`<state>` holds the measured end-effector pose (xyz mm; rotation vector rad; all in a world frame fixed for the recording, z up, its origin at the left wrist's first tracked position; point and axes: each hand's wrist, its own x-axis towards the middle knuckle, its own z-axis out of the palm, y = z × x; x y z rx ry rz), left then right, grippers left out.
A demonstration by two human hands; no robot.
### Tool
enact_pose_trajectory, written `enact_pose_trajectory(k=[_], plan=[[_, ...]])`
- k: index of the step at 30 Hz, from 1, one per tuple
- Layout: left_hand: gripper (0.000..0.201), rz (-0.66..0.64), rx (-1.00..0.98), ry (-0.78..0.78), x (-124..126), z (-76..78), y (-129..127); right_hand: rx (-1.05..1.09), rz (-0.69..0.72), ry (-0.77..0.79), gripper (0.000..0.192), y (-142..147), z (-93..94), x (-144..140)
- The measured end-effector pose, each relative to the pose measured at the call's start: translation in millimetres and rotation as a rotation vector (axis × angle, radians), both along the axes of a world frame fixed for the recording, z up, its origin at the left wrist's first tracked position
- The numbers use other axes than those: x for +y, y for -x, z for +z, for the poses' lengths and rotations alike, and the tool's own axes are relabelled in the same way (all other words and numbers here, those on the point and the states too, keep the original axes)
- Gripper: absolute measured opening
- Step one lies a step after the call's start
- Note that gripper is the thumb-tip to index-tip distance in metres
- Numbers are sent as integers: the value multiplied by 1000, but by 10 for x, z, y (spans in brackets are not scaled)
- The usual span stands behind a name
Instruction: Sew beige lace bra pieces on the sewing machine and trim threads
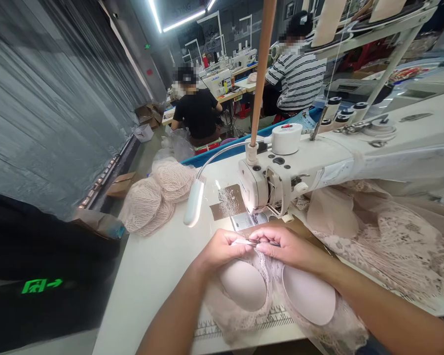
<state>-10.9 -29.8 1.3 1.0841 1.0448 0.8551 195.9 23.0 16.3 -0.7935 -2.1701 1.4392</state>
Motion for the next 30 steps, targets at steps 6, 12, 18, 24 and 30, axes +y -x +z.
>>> enact_pose_trajectory(k=[6, 12, 18, 24, 30], plan=[[28, -13, 0, -8, 3, -40, -13, 58, -53, -5, 24, 72, -45, -67], [29, -16, 8, -12, 3, -17, -32, 51, -108, -57, 24, 77, -69, -68], [30, -25, 4, -2, -7, 7, -54, 149, -153, 157, 27, 72, -140, -47], [35, -48, 21, -16, 4, -12, -45, 85, -39, 255, 42, 126, -217, -47], [33, -52, 9, -6, 0, 0, -36, 57, -61, 104, 33, 35, -132, -5]])
